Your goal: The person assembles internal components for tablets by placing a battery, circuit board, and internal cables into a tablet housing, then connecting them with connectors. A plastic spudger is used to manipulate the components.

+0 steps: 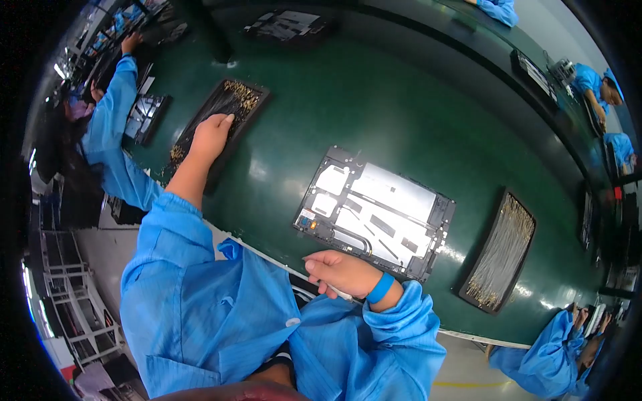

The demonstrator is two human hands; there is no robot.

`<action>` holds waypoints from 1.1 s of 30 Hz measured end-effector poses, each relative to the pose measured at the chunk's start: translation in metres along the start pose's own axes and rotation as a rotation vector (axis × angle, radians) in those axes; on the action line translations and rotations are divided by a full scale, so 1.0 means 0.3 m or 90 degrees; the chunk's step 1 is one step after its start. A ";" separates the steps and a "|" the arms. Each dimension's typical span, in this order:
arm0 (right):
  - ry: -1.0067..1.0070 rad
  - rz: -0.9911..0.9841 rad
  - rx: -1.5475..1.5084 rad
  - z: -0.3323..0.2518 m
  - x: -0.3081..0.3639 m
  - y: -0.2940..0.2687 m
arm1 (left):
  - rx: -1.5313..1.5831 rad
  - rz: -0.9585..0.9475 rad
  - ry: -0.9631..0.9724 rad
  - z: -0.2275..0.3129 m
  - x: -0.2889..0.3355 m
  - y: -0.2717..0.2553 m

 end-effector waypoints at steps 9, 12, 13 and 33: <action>0.021 -0.010 0.012 -0.008 -0.007 -0.002 | -0.106 0.161 0.173 0.006 0.029 -0.024; 0.037 -0.021 0.026 -0.010 -0.012 0.002 | -0.068 0.202 0.177 0.049 0.045 -0.055; 0.047 -0.032 0.036 -0.004 -0.013 0.007 | -0.001 0.189 0.164 0.050 0.049 -0.067; -0.195 0.202 -0.184 -0.121 -0.055 -0.039 | 0.043 0.316 0.684 0.512 0.453 -0.192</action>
Point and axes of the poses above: each hand's wrist, its own x-axis away from the middle knuckle, its own y-axis out of the palm, z = x × y, the point moved 8 cm from there along -x, towards the middle knuckle, and after that the axes turned 12 degrees about -x, right-handed, at the moved point
